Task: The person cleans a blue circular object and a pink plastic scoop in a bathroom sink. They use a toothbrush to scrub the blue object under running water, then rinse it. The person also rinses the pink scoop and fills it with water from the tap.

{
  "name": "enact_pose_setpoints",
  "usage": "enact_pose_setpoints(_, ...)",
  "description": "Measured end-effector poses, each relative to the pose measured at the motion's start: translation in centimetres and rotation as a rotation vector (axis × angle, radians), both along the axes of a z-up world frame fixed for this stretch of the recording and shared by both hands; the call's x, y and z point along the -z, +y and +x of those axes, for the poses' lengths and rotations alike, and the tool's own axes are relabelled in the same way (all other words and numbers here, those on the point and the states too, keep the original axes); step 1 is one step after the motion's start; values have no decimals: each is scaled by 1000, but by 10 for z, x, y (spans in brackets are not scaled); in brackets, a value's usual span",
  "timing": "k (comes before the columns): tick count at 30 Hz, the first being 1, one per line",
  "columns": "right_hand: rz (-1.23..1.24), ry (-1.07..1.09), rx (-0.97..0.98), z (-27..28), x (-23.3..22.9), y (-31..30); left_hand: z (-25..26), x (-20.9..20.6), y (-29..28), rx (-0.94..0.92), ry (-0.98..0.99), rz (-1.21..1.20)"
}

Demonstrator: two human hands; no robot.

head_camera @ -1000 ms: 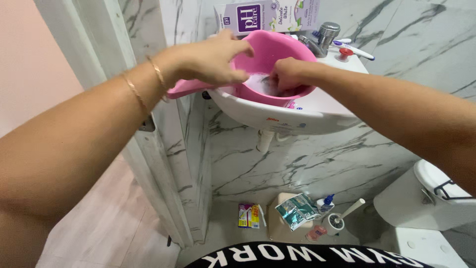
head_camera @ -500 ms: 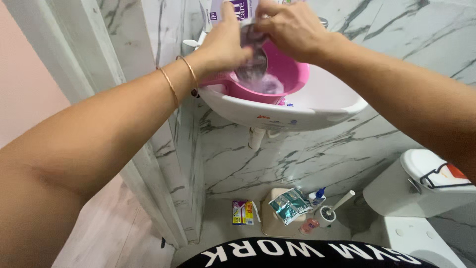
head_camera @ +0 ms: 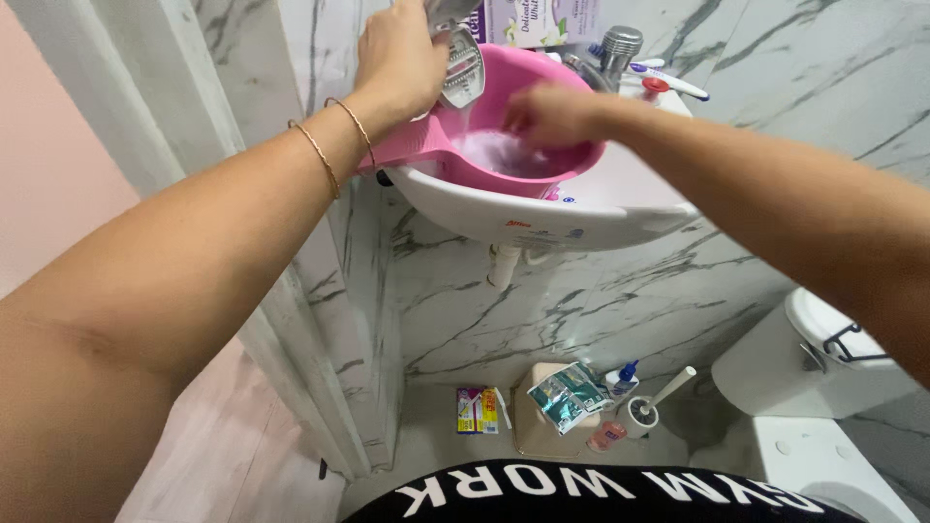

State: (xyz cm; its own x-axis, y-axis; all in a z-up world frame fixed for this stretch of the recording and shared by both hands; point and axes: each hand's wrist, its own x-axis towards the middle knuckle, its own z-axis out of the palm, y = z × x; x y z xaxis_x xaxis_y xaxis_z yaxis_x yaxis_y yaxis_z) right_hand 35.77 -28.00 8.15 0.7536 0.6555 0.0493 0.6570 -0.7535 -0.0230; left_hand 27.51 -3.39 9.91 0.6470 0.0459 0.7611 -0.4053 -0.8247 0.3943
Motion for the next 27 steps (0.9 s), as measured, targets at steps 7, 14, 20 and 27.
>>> enact_pose_setpoints(7, -350, 72, -316, 27, 46, 46, -13, 3, 9, 42, 86, -108)
enact_pose_setpoints(14, 98, 463, 212, 3, 14, 30, -27, -1, 15, -9, 62, -74)
enact_pose_setpoints(20, 319, -109, -96, -15, -37, 16, -36, -6, 15, 213, 286, -448)
enact_pose_setpoints(27, 633, -43, -98, -58, -63, 13, -32, -4, 7, 387, 156, -306)
